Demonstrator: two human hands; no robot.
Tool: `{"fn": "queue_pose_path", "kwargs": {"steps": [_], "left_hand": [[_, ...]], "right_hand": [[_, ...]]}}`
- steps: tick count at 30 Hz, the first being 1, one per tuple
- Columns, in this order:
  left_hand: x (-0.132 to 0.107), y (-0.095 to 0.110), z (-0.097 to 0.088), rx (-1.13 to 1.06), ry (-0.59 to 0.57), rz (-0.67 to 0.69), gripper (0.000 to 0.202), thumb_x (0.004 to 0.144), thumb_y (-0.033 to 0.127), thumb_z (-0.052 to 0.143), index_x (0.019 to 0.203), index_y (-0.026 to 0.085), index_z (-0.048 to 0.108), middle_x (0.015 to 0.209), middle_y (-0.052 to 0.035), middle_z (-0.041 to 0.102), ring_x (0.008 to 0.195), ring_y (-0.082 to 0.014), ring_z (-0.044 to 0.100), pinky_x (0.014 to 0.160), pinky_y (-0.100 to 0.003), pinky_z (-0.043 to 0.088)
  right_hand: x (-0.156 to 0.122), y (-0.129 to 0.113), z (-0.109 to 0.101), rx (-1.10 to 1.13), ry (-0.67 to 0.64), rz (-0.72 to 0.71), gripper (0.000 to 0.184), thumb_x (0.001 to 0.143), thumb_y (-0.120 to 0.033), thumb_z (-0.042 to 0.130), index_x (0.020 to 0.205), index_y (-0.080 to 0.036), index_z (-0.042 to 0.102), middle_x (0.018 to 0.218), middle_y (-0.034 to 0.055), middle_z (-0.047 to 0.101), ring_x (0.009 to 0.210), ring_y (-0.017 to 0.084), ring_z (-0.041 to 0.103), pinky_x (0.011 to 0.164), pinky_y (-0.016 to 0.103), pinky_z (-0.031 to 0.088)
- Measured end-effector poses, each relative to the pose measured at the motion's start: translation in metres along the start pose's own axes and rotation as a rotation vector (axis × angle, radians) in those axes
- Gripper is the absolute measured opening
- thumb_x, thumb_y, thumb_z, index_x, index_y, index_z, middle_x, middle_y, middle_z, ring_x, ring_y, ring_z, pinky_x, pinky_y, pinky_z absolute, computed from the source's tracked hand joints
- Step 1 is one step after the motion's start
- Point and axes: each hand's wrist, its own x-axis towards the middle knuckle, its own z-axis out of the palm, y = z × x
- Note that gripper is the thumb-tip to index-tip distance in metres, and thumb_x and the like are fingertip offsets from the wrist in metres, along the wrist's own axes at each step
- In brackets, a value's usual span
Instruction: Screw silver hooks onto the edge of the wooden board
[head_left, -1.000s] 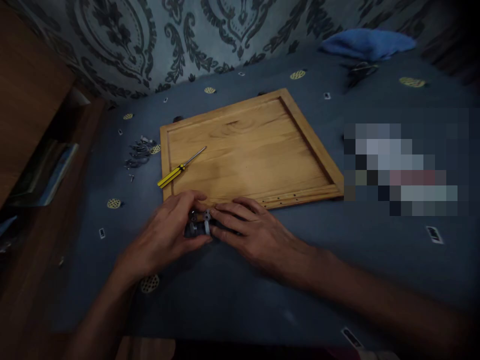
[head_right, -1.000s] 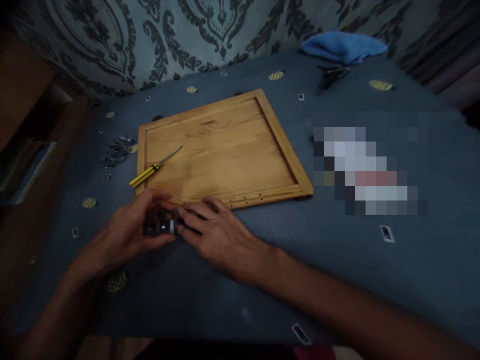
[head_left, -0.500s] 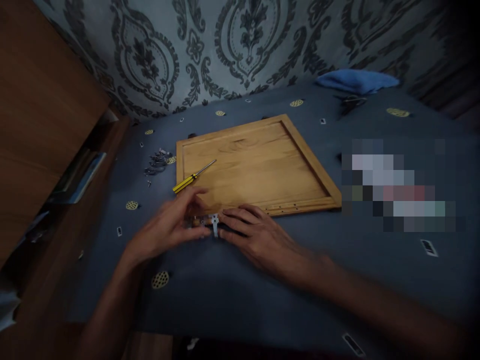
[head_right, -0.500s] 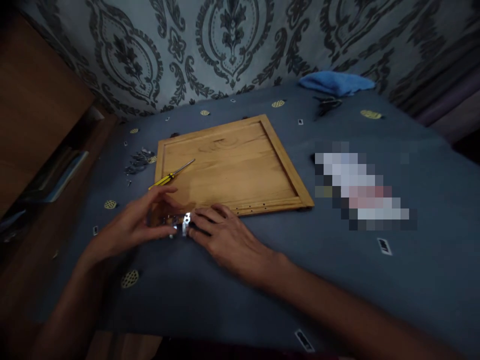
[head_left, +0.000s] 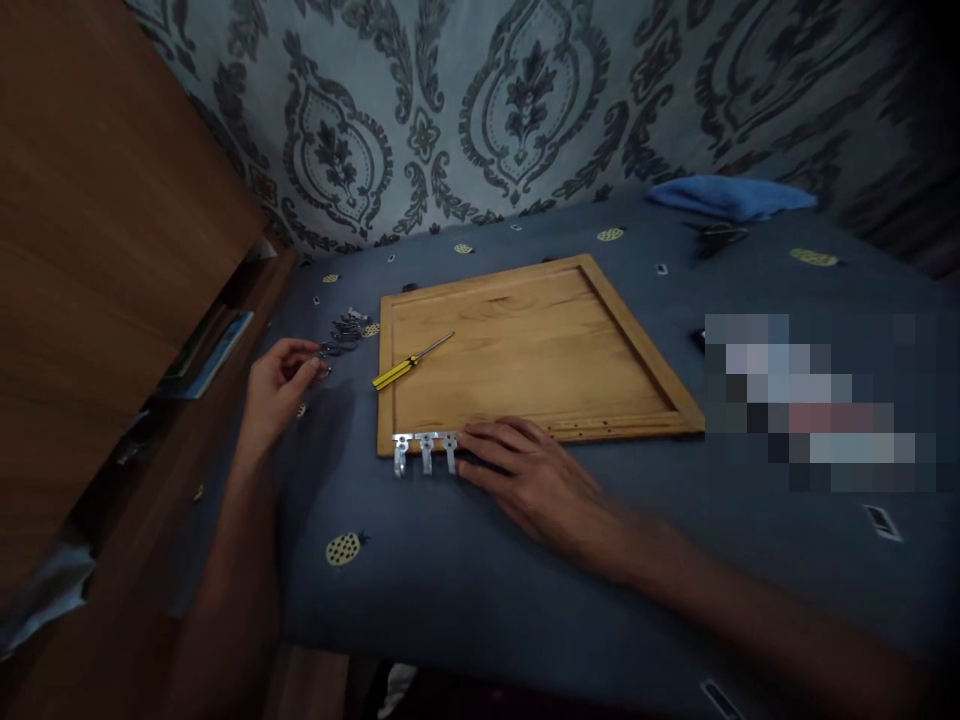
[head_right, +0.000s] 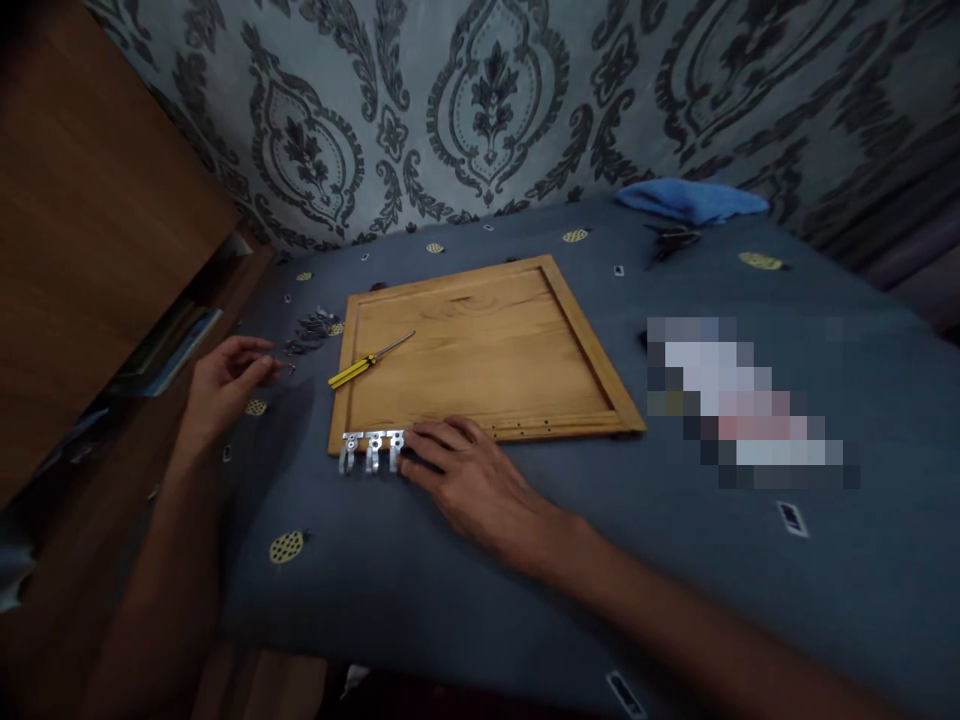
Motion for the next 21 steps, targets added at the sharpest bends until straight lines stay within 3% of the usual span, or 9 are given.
{"fn": "queue_pose_path", "kwargs": {"steps": [5, 14, 17, 21], "left_hand": [[0.001, -0.003, -0.002, 0.025, -0.010, 0.018, 0.034, 0.073, 0.046, 0.069, 0.093, 0.019, 0.064, 0.075, -0.0033, 0.072, 0.069, -0.0190, 0.069, 0.063, -0.028, 0.053], [-0.009, 0.004, 0.013, 0.143, -0.129, 0.088, 0.030, 0.082, 0.046, 0.064, 0.095, 0.019, 0.070, 0.081, -0.0032, 0.074, 0.074, -0.0193, 0.070, 0.069, -0.029, 0.052], [-0.007, 0.000, 0.010, 0.230, -0.089, 0.091, 0.026, 0.083, 0.040, 0.060, 0.096, 0.020, 0.070, 0.082, -0.0023, 0.074, 0.075, -0.0189, 0.068, 0.069, -0.029, 0.050], [0.000, -0.012, -0.009, 0.392, 0.036, 0.060, 0.023, 0.086, 0.033, 0.054, 0.099, 0.020, 0.070, 0.084, -0.0032, 0.073, 0.079, -0.0201, 0.068, 0.071, -0.029, 0.048]], "right_hand": [[-0.002, 0.002, 0.001, 0.001, 0.022, -0.025, 0.031, 0.095, -0.011, 0.063, 0.123, -0.021, 0.073, 0.135, 0.0074, 0.073, 0.129, 0.026, 0.062, 0.106, 0.048, 0.050], [-0.003, 0.001, 0.000, -0.022, 0.030, -0.037, 0.029, 0.098, -0.012, 0.059, 0.122, -0.021, 0.072, 0.134, 0.0072, 0.073, 0.127, 0.025, 0.063, 0.105, 0.047, 0.051], [-0.003, 0.001, 0.000, -0.025, 0.025, -0.043, 0.030, 0.098, -0.012, 0.058, 0.123, -0.021, 0.072, 0.134, 0.0071, 0.073, 0.127, 0.025, 0.063, 0.105, 0.048, 0.051], [-0.004, 0.004, 0.002, -0.050, 0.054, -0.053, 0.034, 0.097, -0.009, 0.054, 0.122, -0.023, 0.073, 0.134, 0.0075, 0.073, 0.126, 0.025, 0.065, 0.104, 0.048, 0.051]]}}
